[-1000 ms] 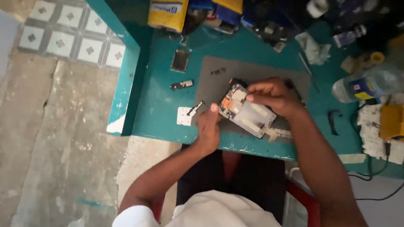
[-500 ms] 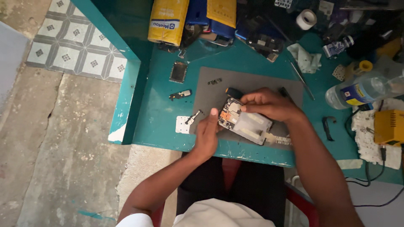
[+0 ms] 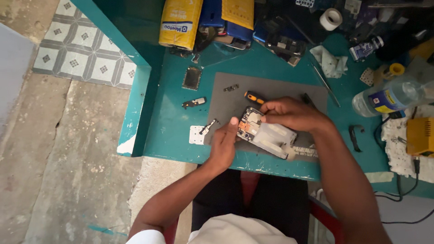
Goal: The person disassembles a smartphone, removes the motherboard, and then reassembles the device by reconnecting internal components and securing them with a screwdriver.
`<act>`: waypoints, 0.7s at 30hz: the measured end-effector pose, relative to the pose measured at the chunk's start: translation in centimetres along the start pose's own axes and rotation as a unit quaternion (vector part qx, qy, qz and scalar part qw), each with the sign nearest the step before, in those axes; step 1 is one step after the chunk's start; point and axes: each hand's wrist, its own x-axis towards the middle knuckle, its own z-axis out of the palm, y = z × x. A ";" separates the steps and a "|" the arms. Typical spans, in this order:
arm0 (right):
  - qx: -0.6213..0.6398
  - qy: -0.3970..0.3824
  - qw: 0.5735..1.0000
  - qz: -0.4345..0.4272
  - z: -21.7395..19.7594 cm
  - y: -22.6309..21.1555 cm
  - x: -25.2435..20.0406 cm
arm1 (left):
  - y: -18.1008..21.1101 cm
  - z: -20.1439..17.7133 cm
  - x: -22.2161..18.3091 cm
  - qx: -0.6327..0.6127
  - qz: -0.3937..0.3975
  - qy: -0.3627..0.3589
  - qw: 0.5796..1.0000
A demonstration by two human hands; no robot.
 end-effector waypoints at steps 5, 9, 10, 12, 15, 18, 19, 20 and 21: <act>-0.073 0.018 0.996 0.047 -0.1 -0.7 -0.1 | 2.1 0.4 -0.1 0.013 0.011 -0.019 1.000; -0.071 0.005 0.997 0.017 -0.2 -0.6 -0.3 | 2.6 0.6 0.0 0.031 0.016 -0.016 0.999; -0.084 0.003 0.996 0.024 -0.3 -0.6 -0.3 | 2.6 0.7 0.1 0.030 0.013 -0.015 0.999; -0.112 -0.001 0.993 0.038 -0.3 -0.7 -0.3 | 2.7 0.7 0.0 0.031 -0.002 -0.010 0.999; -0.140 0.006 0.990 0.032 -0.3 -0.8 -0.5 | 3.5 0.9 0.2 0.002 0.012 -0.035 0.999; -0.165 0.009 0.984 0.060 -0.3 -1.4 -0.5 | 5.5 0.9 0.1 0.112 -0.021 -0.049 0.992; -0.177 0.013 0.983 0.054 -0.2 -1.5 -0.5 | 6.3 0.6 0.1 0.174 -0.042 -0.049 0.983; -0.189 0.017 0.981 0.048 -0.2 -1.5 -0.5 | 7.0 0.3 0.2 0.226 0.004 -0.070 0.972; -0.201 0.021 0.978 0.043 -0.1 -1.6 -0.5 | 7.6 0.0 0.3 0.276 0.050 -0.091 0.955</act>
